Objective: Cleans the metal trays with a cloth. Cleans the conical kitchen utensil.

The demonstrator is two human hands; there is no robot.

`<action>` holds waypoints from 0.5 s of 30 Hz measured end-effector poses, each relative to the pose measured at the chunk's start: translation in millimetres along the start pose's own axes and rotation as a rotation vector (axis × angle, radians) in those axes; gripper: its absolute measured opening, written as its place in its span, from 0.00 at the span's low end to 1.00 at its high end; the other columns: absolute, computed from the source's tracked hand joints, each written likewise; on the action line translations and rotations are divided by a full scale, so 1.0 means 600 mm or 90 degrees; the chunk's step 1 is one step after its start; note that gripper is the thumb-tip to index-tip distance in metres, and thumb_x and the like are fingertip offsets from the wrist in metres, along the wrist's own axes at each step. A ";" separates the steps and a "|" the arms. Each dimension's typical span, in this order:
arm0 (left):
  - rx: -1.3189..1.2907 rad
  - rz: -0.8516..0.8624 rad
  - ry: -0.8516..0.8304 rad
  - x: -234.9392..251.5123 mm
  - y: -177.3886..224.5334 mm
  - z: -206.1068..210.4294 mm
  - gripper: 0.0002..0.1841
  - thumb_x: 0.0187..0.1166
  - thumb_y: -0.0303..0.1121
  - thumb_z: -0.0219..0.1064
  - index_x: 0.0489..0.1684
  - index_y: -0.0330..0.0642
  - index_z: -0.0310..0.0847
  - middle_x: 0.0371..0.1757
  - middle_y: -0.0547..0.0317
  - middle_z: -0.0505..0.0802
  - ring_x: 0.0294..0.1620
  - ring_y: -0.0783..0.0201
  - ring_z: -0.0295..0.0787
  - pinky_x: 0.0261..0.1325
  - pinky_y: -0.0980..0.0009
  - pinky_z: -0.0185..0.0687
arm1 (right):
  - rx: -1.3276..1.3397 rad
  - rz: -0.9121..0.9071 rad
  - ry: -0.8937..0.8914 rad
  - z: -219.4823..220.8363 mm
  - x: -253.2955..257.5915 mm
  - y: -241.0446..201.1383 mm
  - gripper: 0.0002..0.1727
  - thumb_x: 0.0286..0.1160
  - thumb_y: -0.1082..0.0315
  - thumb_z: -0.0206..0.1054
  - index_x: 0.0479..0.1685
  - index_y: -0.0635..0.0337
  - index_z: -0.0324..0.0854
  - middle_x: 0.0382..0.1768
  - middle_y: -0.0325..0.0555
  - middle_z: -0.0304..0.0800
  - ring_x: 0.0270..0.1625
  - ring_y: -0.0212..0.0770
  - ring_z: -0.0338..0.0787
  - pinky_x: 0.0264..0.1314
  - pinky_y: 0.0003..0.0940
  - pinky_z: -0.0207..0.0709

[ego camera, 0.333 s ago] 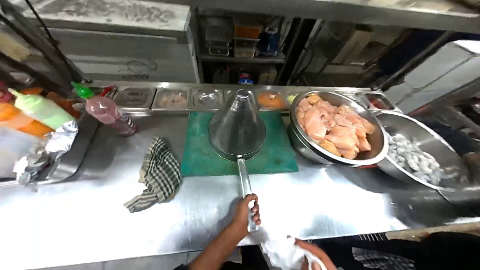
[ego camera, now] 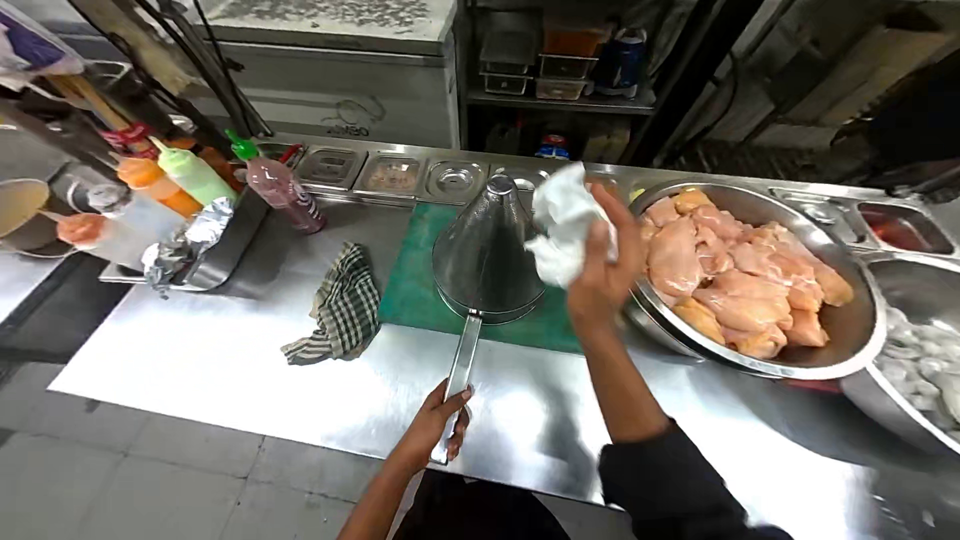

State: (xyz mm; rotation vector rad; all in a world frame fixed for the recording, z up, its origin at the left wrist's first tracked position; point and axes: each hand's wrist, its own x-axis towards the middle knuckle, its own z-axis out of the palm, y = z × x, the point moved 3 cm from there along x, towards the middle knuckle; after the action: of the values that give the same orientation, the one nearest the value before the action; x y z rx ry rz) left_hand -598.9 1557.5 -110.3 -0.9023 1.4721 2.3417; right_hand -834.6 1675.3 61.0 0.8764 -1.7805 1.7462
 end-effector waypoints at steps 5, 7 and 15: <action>-0.012 -0.016 0.015 -0.003 -0.001 0.016 0.08 0.94 0.37 0.50 0.56 0.44 0.69 0.15 0.67 0.76 0.07 0.73 0.69 0.10 0.78 0.72 | -0.253 0.071 -0.068 0.128 -0.047 0.141 0.29 0.92 0.55 0.46 0.79 0.66 0.75 0.80 0.61 0.76 0.84 0.60 0.74 0.87 0.59 0.61; -0.016 -0.032 0.018 -0.003 0.002 0.015 0.07 0.94 0.37 0.50 0.53 0.45 0.70 0.15 0.67 0.76 0.07 0.73 0.69 0.10 0.78 0.72 | -0.299 0.126 -0.080 0.117 -0.087 0.156 0.32 0.92 0.50 0.46 0.80 0.66 0.73 0.81 0.59 0.76 0.86 0.61 0.71 0.90 0.62 0.52; -0.201 0.017 -0.114 0.069 0.015 0.025 0.16 0.94 0.39 0.42 0.42 0.48 0.75 0.11 0.74 0.74 0.05 0.80 0.69 0.10 0.84 0.70 | -0.147 0.251 -0.040 0.073 -0.141 0.191 0.30 0.94 0.58 0.42 0.80 0.72 0.71 0.83 0.64 0.72 0.88 0.63 0.66 0.92 0.62 0.46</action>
State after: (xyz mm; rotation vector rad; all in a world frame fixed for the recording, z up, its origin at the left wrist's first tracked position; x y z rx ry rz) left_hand -641.6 1561.2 -124.4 -0.7205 1.0716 2.6436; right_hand -857.9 1637.9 -81.4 0.5135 -2.2613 1.7037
